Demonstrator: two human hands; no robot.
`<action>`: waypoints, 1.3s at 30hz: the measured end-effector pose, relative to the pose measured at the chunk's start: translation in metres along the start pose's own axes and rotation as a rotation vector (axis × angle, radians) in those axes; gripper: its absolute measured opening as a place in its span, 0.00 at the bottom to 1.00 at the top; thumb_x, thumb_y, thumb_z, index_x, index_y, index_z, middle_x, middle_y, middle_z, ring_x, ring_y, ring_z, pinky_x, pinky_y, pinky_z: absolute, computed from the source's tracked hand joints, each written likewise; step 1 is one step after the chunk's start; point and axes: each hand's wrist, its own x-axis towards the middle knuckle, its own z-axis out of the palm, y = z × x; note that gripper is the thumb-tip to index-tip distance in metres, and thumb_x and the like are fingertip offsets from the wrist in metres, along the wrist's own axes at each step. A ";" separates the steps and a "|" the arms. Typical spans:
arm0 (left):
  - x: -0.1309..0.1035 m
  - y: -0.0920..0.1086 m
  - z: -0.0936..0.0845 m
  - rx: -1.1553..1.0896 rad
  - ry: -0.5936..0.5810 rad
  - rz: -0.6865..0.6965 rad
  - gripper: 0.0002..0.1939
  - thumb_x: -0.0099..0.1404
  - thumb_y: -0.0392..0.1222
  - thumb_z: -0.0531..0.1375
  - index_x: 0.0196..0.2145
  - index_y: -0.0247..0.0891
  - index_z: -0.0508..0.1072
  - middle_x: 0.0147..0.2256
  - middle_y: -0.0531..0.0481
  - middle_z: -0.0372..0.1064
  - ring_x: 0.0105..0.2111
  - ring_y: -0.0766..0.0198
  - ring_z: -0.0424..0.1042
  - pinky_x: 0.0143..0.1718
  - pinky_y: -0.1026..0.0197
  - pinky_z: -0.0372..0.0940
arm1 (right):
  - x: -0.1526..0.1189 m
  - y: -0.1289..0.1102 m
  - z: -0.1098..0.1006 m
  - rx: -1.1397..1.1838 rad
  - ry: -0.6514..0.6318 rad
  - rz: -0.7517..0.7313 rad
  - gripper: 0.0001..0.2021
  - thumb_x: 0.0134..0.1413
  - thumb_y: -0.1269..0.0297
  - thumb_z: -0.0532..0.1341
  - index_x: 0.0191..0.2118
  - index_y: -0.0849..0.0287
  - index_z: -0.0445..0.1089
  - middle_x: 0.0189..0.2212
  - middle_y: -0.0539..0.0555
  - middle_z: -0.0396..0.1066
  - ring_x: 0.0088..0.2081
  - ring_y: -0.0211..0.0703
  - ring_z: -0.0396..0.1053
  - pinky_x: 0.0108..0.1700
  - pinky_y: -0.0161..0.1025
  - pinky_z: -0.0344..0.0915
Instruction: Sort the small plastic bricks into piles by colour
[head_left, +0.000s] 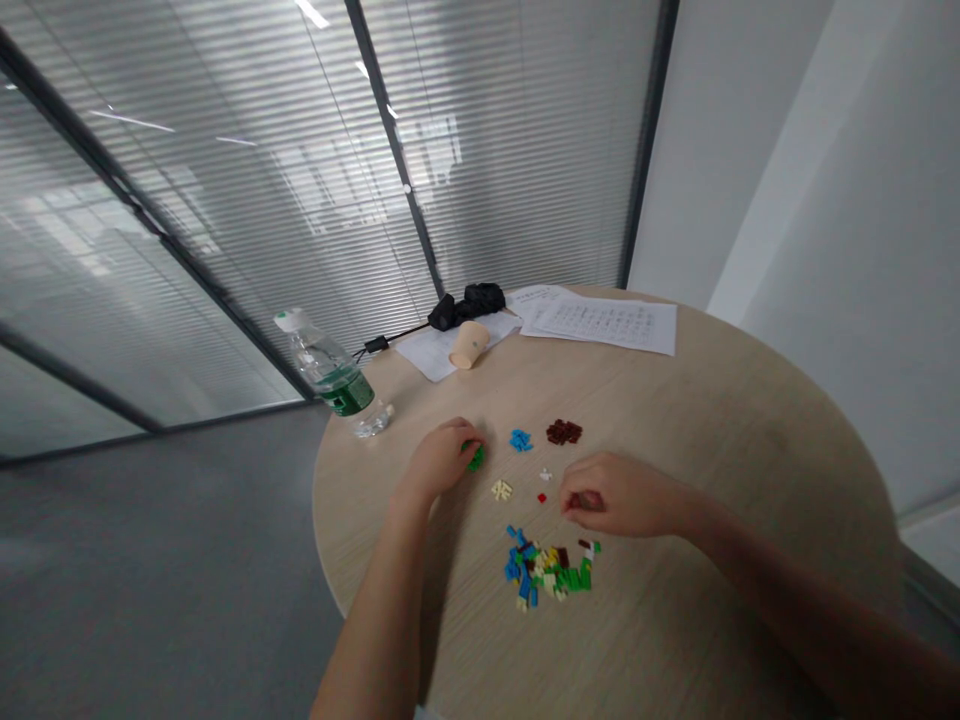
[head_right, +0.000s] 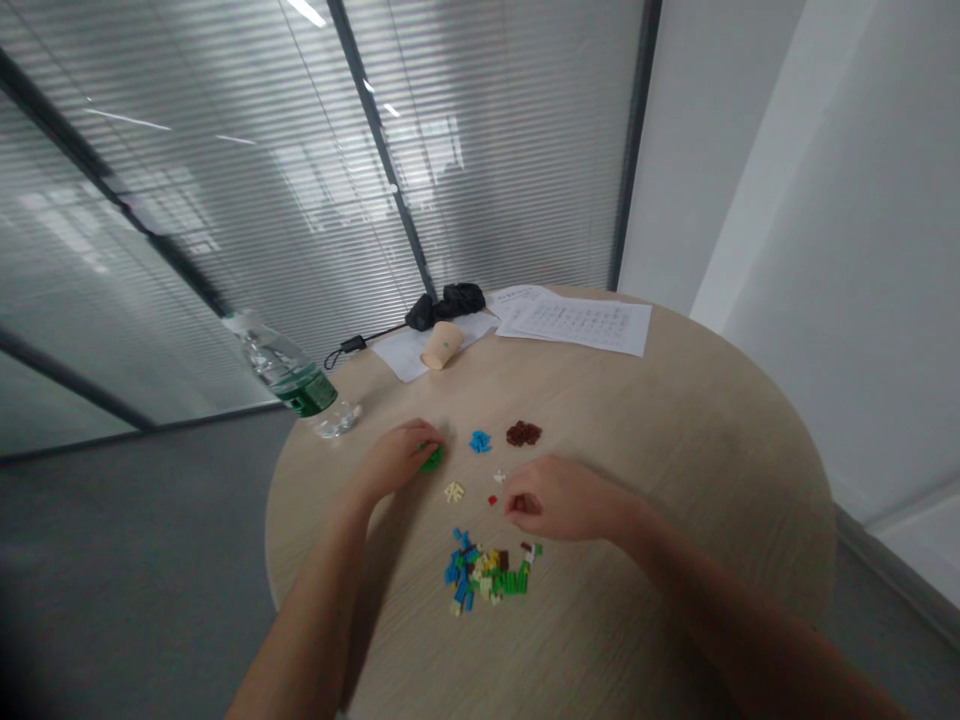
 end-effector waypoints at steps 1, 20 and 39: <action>0.000 0.000 -0.001 0.004 -0.004 -0.007 0.12 0.60 0.35 0.51 0.34 0.38 0.75 0.38 0.47 0.70 0.37 0.62 0.68 0.42 0.63 0.62 | -0.001 -0.001 -0.001 0.025 -0.037 -0.007 0.05 0.46 0.72 0.58 0.28 0.60 0.72 0.25 0.50 0.71 0.26 0.35 0.64 0.30 0.32 0.56; 0.001 0.025 -0.001 -0.240 0.123 0.164 0.11 0.61 0.35 0.51 0.35 0.37 0.73 0.36 0.49 0.70 0.37 0.66 0.68 0.42 0.66 0.60 | -0.002 -0.003 0.009 0.026 -0.157 0.068 0.03 0.40 0.73 0.58 0.22 0.61 0.69 0.22 0.48 0.68 0.24 0.33 0.62 0.28 0.31 0.53; -0.003 0.054 0.002 -0.326 -0.278 0.303 0.11 0.56 0.35 0.55 0.34 0.38 0.76 0.31 0.53 0.73 0.27 0.69 0.67 0.30 0.68 0.58 | 0.014 0.060 0.011 -0.244 0.443 0.343 0.05 0.55 0.67 0.57 0.30 0.60 0.68 0.32 0.54 0.69 0.35 0.41 0.66 0.39 0.36 0.59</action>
